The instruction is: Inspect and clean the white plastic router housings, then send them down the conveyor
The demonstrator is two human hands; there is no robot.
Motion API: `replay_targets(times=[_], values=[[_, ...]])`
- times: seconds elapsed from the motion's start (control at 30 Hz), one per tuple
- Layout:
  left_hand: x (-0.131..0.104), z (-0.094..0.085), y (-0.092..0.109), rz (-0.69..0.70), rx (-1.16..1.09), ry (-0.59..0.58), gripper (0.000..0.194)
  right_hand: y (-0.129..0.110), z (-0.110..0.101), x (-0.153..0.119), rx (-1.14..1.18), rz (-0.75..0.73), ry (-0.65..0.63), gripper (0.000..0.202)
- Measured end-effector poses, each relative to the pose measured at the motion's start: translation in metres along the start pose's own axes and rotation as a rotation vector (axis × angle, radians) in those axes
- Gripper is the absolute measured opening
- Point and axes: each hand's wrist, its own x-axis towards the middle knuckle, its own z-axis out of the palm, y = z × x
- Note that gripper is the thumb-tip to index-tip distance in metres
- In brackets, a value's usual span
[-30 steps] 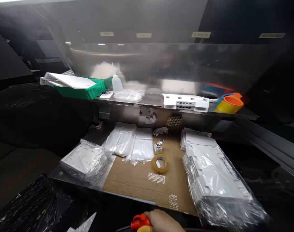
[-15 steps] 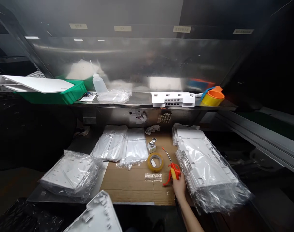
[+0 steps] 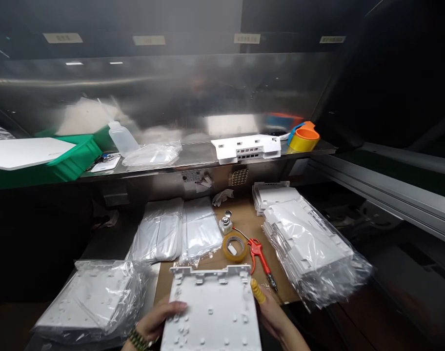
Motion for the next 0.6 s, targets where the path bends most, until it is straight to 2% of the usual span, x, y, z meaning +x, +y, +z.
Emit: replay_targets(times=[0.07,0.13,0.23,0.3,0.4,0.6], values=[[0.036,0.003,0.018,0.045,0.098,-0.03,0.068,-0.01,0.002,-0.015,0.177,0.121,-0.022,0.058],[0.076,0.002,0.034,0.116,0.206,0.003,0.07,-0.027,-0.001,-0.02,0.27,0.129,0.069,0.062],[0.134,-0.01,0.052,0.245,0.442,0.153,0.05,-0.053,-0.013,-0.022,0.372,0.073,0.242,0.067],[0.165,-0.02,0.058,0.302,0.618,0.235,0.036,-0.065,-0.021,-0.027,0.438,0.037,0.35,0.068],[0.192,-0.035,0.059,0.319,0.833,0.277,0.033,-0.078,-0.026,-0.039,0.497,-0.016,0.473,0.066],[0.21,-0.06,0.055,0.28,1.005,0.28,0.032,-0.089,-0.02,-0.063,0.557,-0.049,0.616,0.071]])
